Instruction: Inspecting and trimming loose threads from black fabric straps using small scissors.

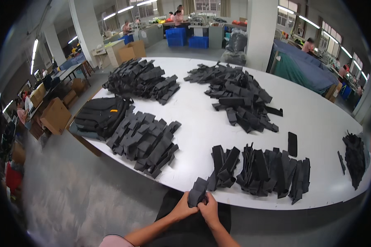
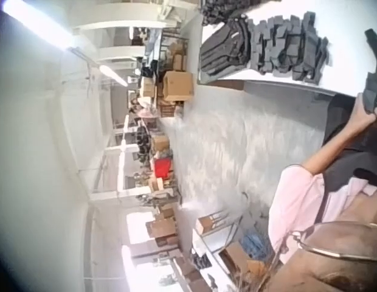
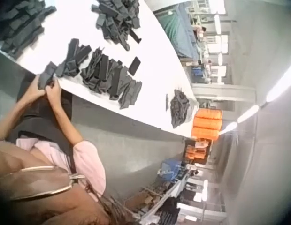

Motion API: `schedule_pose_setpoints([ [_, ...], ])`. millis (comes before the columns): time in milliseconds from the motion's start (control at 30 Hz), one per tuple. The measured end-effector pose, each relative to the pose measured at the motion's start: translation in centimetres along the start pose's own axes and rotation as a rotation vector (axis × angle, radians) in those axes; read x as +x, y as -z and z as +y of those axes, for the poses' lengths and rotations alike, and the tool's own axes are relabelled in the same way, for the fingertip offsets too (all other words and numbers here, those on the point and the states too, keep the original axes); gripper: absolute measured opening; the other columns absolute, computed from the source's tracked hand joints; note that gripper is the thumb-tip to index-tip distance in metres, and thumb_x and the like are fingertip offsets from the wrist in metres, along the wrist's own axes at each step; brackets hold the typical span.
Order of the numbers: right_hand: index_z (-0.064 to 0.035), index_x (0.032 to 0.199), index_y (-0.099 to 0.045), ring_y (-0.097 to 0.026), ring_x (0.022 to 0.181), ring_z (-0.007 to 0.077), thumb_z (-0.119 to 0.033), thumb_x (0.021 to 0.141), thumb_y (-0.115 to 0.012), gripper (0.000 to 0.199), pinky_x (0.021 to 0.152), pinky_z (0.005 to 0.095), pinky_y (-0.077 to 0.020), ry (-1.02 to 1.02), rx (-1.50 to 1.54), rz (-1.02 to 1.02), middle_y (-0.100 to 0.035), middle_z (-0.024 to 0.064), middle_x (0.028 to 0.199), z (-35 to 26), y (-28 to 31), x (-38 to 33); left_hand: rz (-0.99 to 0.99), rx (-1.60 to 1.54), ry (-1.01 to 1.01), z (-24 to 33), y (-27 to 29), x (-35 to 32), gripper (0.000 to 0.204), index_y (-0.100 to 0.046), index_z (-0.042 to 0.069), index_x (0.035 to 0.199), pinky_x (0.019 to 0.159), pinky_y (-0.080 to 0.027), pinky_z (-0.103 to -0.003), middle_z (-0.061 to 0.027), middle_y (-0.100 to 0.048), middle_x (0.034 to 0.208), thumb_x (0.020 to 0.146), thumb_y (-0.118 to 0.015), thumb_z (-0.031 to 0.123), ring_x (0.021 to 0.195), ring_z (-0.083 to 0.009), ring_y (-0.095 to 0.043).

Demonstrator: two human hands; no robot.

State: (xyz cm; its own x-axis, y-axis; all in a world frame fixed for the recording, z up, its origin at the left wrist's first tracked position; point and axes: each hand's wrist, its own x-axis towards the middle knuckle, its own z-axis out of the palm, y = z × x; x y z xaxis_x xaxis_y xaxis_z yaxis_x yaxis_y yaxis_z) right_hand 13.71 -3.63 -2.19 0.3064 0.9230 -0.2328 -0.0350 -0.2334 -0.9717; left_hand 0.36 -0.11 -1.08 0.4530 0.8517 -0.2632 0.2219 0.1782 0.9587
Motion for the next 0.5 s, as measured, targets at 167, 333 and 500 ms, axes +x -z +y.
schedule_pose_setpoints([
  [167,0.0010,0.098,-0.059,-0.048,0.065,0.0089,0.003,0.066,-0.057,0.032,0.058,0.0239,-0.0414,-0.013,0.284,0.088,-0.055,0.0020,0.084,-1.4,-2.4,0.1,0.121,0.235,-0.263,-0.3,0.5,0.3,0.062,-0.038,-0.002,0.129,0.091,-0.041,-0.041,-0.0247,-0.045,0.110,0.075,-0.059,0.018,0.101,-0.0400,-0.050],
  [333,-0.0006,0.098,-0.060,-0.035,0.052,0.0064,0.009,0.061,-0.057,0.038,0.047,0.0207,-0.0315,0.362,-0.225,0.190,-0.050,0.0013,0.079,-1.8,-2.4,0.8,0.356,0.185,-0.231,-1.9,0.1,0.1,0.054,-0.041,0.001,0.129,0.088,-0.044,-0.040,-0.0219,-0.049,0.110,0.076,-0.052,0.005,0.098,-0.0371,-0.053],
  [500,-0.0009,0.102,-0.063,-0.051,0.058,0.0098,0.008,0.063,-0.052,0.041,0.050,0.0227,-0.0394,0.475,-0.351,0.175,-0.060,0.0055,0.090,-1.1,-1.6,1.2,0.304,0.205,-0.412,-0.7,3.0,0.5,0.031,-0.062,0.002,0.109,0.087,-0.048,-0.032,-0.0150,-0.061,0.106,0.080,-0.054,-0.006,0.099,-0.0242,-0.061],
])
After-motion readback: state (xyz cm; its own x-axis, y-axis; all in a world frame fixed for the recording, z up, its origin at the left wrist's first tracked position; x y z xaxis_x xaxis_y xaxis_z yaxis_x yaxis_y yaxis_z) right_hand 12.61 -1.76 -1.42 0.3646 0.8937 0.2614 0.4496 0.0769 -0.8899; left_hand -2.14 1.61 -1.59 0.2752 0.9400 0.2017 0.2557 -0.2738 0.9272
